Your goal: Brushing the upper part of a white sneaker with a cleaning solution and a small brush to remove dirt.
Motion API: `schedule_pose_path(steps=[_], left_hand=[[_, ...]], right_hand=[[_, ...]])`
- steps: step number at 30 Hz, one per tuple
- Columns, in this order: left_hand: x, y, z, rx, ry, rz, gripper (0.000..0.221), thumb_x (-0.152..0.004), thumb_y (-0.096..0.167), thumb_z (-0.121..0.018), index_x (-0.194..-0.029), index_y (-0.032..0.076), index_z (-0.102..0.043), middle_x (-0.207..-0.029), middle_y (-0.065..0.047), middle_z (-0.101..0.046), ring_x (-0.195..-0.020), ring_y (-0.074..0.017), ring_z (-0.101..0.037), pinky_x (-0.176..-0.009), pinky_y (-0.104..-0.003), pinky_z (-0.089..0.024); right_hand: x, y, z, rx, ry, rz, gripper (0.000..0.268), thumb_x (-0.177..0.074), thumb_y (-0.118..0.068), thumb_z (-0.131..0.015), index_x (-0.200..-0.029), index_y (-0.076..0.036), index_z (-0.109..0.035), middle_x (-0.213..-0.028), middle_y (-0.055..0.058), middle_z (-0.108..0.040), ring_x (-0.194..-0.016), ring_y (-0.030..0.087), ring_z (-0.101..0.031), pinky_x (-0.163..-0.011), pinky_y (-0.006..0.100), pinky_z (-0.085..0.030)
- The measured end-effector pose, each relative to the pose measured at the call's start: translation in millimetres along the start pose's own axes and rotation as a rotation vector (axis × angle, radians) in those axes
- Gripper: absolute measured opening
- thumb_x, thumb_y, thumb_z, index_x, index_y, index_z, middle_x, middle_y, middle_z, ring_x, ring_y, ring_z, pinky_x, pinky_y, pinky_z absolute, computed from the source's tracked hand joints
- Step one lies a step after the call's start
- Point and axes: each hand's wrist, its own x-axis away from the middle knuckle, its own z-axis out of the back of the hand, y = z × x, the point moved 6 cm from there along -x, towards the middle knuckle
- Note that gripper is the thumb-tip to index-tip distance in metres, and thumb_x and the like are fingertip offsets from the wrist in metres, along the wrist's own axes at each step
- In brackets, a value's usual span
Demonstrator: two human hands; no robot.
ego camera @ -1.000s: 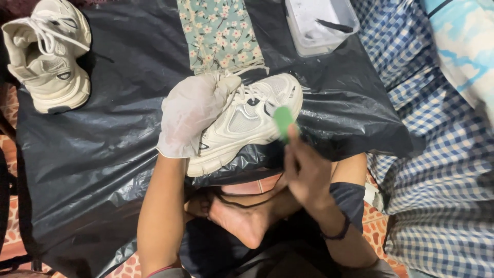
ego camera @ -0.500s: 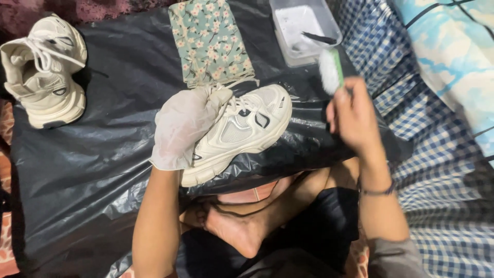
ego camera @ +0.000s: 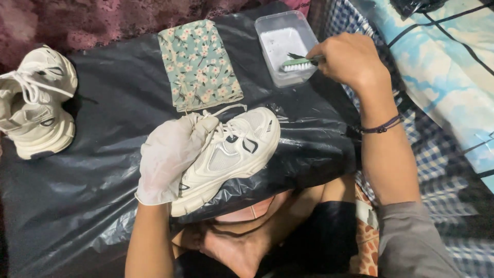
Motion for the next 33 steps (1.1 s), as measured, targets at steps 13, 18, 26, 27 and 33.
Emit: schedule_pose_path(steps=[13,18,26,27,33], left_hand=[[-4,-4,-4,-0.007,0.015,-0.040,0.044,-0.096,0.055,-0.050,-0.114,0.020,-0.071,-0.096,-0.012,-0.075,-0.084,-0.0401,-0.068,-0.074,-0.049,-0.051],[-4,-5,-5,-0.003,0.046,-0.069,0.046,-0.095,0.056,-0.052,-0.111,0.018,-0.071,-0.095,-0.013,-0.075,-0.084,-0.0421,-0.067,-0.073,-0.051,-0.050],[-5,-7,-5,-0.018,0.019,-0.084,0.050,-0.096,0.057,-0.048,-0.113,0.017,-0.072,-0.100,-0.014,-0.075,-0.090,-0.0419,-0.068,-0.076,-0.050,-0.051],[-6,-6,-6,-0.028,0.021,-0.102,0.050,-0.096,0.057,-0.048,-0.112,0.015,-0.072,-0.099,-0.014,-0.075,-0.089,-0.0420,-0.068,-0.076,-0.050,-0.051],[-3,-5,-4,-0.001,0.006,-0.074,0.049,-0.096,0.055,-0.048,-0.113,0.016,-0.072,-0.100,-0.012,-0.075,-0.090,-0.0399,-0.068,-0.077,-0.048,-0.051]], right_hand=[[-2,6,3,0.100,0.024,0.097,0.038,-0.080,-0.017,-0.070,-0.114,-0.026,-0.083,-0.084,0.008,-0.078,-0.065,0.031,-0.072,-0.059,0.039,-0.055],[7,17,13,0.029,0.093,0.059,0.033,-0.090,-0.018,-0.070,-0.121,-0.018,-0.081,-0.086,0.008,-0.077,-0.079,0.033,-0.072,-0.066,0.043,-0.055],[35,-2,18,-0.211,0.346,0.071,0.034,-0.093,-0.003,-0.065,-0.125,-0.005,-0.076,-0.100,0.012,-0.073,-0.083,0.035,-0.067,-0.071,0.043,-0.052],[37,0,14,-0.228,0.346,0.059,0.039,-0.092,-0.002,-0.064,-0.129,-0.006,-0.074,-0.099,0.013,-0.069,-0.084,0.034,-0.065,-0.073,0.043,-0.052],[35,0,9,-0.212,0.291,0.062,0.040,-0.092,-0.004,-0.065,-0.131,-0.006,-0.074,-0.095,0.012,-0.066,-0.085,0.034,-0.065,-0.074,0.043,-0.051]])
